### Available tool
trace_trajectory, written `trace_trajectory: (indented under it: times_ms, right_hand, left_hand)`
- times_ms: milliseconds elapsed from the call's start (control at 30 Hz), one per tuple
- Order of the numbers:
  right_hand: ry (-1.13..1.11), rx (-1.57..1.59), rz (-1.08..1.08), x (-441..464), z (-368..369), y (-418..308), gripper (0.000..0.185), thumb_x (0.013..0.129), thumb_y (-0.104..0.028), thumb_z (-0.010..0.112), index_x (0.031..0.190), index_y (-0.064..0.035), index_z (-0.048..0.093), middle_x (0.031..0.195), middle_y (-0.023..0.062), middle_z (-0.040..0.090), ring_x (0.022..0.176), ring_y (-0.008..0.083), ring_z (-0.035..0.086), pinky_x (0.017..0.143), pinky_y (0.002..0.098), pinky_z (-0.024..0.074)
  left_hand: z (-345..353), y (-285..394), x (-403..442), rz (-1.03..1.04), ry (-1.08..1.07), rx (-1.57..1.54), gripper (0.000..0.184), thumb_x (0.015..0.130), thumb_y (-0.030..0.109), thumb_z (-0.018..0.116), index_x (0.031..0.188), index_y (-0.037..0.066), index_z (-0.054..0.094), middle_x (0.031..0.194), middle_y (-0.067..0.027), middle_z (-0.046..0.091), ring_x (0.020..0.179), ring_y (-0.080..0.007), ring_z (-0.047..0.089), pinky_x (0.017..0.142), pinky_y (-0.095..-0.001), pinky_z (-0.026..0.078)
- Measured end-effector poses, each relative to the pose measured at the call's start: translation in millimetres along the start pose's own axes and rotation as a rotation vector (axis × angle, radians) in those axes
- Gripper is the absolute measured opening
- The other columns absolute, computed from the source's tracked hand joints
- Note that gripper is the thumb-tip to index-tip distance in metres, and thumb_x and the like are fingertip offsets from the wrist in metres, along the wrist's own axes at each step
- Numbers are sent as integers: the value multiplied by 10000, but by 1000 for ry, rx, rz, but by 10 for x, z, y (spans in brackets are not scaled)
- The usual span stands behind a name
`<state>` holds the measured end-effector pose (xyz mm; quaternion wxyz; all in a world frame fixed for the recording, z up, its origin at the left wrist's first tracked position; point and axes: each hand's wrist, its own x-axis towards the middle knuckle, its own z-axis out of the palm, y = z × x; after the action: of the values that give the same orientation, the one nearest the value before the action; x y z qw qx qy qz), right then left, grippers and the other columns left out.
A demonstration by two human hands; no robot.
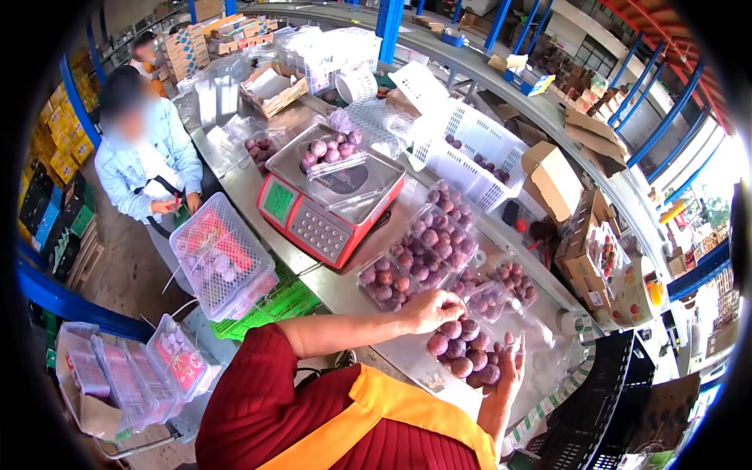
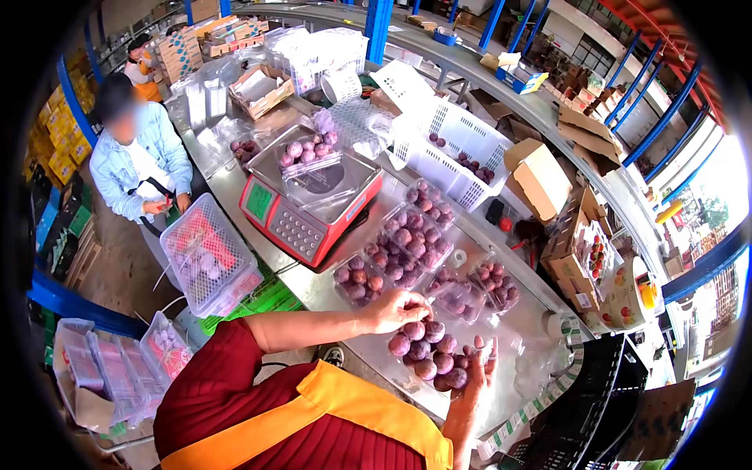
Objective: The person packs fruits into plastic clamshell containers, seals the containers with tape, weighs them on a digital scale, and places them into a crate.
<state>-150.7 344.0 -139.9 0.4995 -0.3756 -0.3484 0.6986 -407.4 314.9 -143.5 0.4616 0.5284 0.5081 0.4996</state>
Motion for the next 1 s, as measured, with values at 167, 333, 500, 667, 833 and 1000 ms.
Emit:
trace_trajectory:
  times_ms: [167,333,500,667,833,1000]
  right_hand:
    - [-18,73,0,277,602,-159,527,972,-115,585,1459,-117,386,1325,75,545,1021,181,577,895,333,514]
    - [-200,171,81,594,1078,-457,513,999,-178,541,1474,-97,362,1350,124,529,1176,252,556,990,423,488]
    - [-185,174,39,920,1193,-423,516,1001,-193,548,1469,-96,355,1330,130,545,1175,270,571,988,444,494]
    - [-71,167,13,1147,1430,-96,488,981,-133,583,1429,-103,392,1341,72,552,1003,186,595,886,353,537]
    - [-15,127,44,1264,1754,279,417,980,-127,584,1368,-86,439,1286,62,586,964,174,614,832,358,565]
    - [82,112,8,1431,2291,567,482,968,-80,588,1414,-73,404,1283,79,604,998,182,620,890,361,545]
  left_hand:
    - [-586,159,235,134,-55,-415,225,1002,226,563,1108,36,621,1043,-42,666,872,-96,625,756,-243,507]
    - [-2285,371,299,399,651,71,153,980,202,578,1034,72,637,1011,-39,645,739,-101,598,605,-237,529]
    - [-4509,-157,65,-100,1059,1012,203,929,202,557,1064,144,698,1030,-161,699,986,-325,672,833,-425,521]
    - [-5279,-507,437,-174,336,1002,230,898,266,626,1016,99,732,1001,-141,716,974,-279,678,839,-396,514]
    - [-5342,-397,783,-222,6,812,209,899,212,660,935,6,664,785,-47,669,750,-115,570,664,-324,468]
    - [-5299,-491,621,-152,-25,647,182,918,139,595,786,43,515,707,32,441,690,-79,397,590,-297,364]
